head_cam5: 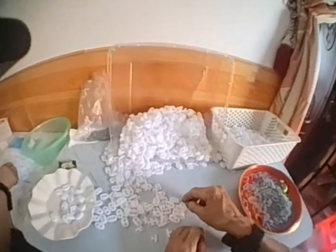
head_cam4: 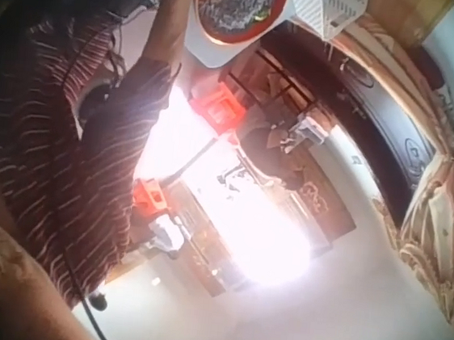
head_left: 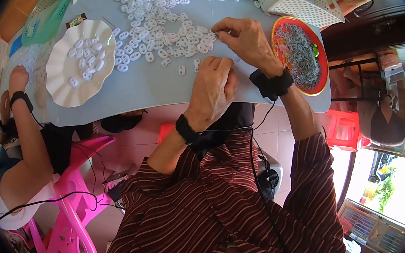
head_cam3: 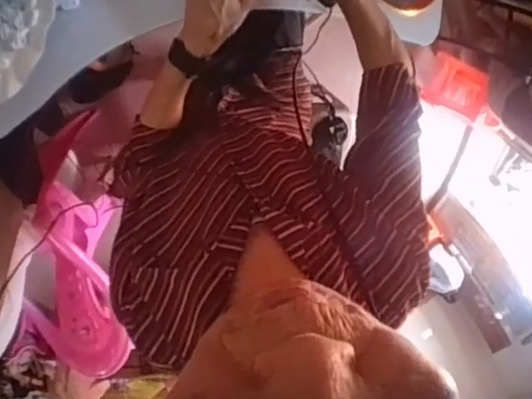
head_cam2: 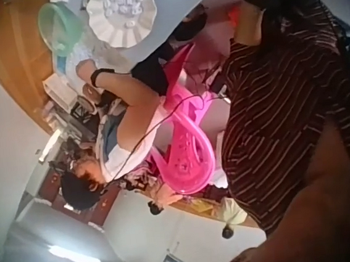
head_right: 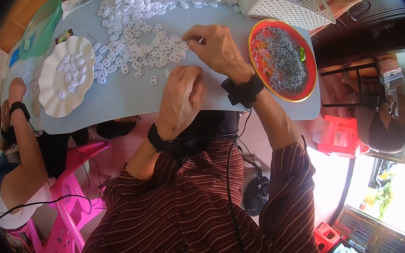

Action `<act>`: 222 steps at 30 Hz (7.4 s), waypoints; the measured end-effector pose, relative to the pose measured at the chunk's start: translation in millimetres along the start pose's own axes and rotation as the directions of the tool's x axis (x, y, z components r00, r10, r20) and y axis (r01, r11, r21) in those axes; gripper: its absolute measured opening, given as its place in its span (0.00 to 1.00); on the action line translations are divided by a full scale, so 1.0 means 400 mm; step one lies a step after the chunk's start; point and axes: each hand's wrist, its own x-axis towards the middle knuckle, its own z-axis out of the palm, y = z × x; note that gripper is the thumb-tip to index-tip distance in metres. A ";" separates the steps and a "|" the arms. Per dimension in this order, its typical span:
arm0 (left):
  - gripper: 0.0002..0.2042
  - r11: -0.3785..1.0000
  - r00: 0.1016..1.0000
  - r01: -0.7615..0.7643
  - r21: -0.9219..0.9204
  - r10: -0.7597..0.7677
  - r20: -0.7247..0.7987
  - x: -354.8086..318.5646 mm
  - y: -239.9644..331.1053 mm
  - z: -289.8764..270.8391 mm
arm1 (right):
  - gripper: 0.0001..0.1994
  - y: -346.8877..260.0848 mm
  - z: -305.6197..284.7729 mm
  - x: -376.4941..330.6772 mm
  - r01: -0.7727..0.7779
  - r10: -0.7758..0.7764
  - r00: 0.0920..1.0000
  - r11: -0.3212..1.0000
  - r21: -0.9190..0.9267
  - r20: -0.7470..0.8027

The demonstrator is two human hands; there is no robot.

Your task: The person picks up a white plastic piece and a metal spring, inserts the spring into the plastic piece, and places the assembled unit on the table.

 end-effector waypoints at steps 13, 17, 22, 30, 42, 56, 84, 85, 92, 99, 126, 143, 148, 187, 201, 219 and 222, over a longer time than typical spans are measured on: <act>0.05 1.000 0.999 -0.017 0.001 0.017 -0.027 0.003 0.003 0.008 | 0.07 0.021 0.010 0.009 0.153 -0.155 0.987 0.985 -0.083 -0.028; 0.05 1.000 1.000 -0.013 0.001 0.013 -0.015 0.000 0.004 0.005 | 0.08 0.000 -0.009 -0.024 -0.043 0.050 0.997 0.993 0.112 -0.054; 0.03 0.978 0.984 0.092 -0.187 -0.118 -0.131 -0.009 0.010 0.001 | 0.09 0.002 -0.036 -0.109 -0.254 0.265 0.963 0.830 0.497 0.049; 0.09 0.800 0.939 0.337 -0.497 -0.324 0.115 0.018 0.048 0.006 | 0.07 0.031 -0.024 -0.206 -0.089 0.152 0.988 0.659 0.747 -0.017; 0.08 0.776 0.890 0.454 -0.437 -0.376 0.257 0.019 0.065 0.018 | 0.07 0.050 -0.010 -0.256 -0.070 0.249 0.961 0.646 0.760 -0.123; 0.07 0.792 0.916 0.400 -0.462 -0.365 0.166 0.006 0.049 0.034 | 0.08 0.052 -0.004 -0.268 -0.042 0.201 0.965 0.753 0.656 -0.169; 0.04 0.694 0.923 0.350 -0.629 -0.370 0.106 -0.022 0.035 0.011 | 0.02 0.066 -0.046 -0.115 0.331 -0.335 0.938 0.777 -0.535 0.092; 0.04 0.696 0.925 0.347 -0.628 -0.365 0.106 -0.020 0.035 0.013 | 0.03 0.070 -0.047 -0.114 0.304 -0.312 0.946 0.775 -0.554 0.084; 0.05 0.705 0.923 0.360 -0.611 -0.364 0.123 -0.018 0.034 0.010 | 0.07 0.019 -0.045 -0.206 -0.025 0.027 0.979 1.000 0.009 -0.203; 0.07 0.795 0.914 0.405 -0.452 -0.357 0.190 -0.009 0.058 0.030 | 0.06 0.061 -0.016 -0.292 -0.090 0.287 0.941 0.725 0.683 -0.181; 0.08 0.837 0.957 0.287 -0.466 -0.268 0.109 -0.008 0.057 0.081 | 0.08 0.049 0.019 -0.293 0.087 0.322 0.872 0.639 0.764 -0.368; 0.08 0.820 0.962 0.271 -0.505 -0.255 0.102 -0.009 0.047 0.087 | 0.06 0.052 0.015 -0.296 0.059 0.297 0.887 0.685 0.726 -0.353; 0.08 0.801 0.946 0.325 -0.503 -0.273 0.176 -0.011 0.049 0.075 | 0.05 0.054 0.008 -0.298 -0.003 0.261 0.907 0.787 0.617 -0.329; 0.04 0.766 0.962 0.275 -0.581 -0.213 0.174 -0.015 0.039 0.082 | 0.09 0.037 0.003 -0.293 -0.064 0.303 0.900 0.802 0.593 -0.312; 0.05 0.842 0.971 0.230 -0.487 -0.229 0.063 -0.020 0.070 0.029 | 0.05 0.012 -0.015 -0.265 -0.098 0.285 0.937 0.769 0.632 -0.201; 0.04 0.997 0.970 0.009 0.080 0.011 -0.244 -0.011 -0.013 -0.094 | 0.06 -0.030 0.030 -0.069 0.166 -0.157 0.985 0.978 0.124 -0.076; 0.05 0.964 0.976 -0.055 0.259 0.107 -0.188 -0.003 -0.018 -0.089 | 0.06 -0.025 0.013 -0.110 -0.037 0.099 0.974 0.957 0.289 -0.204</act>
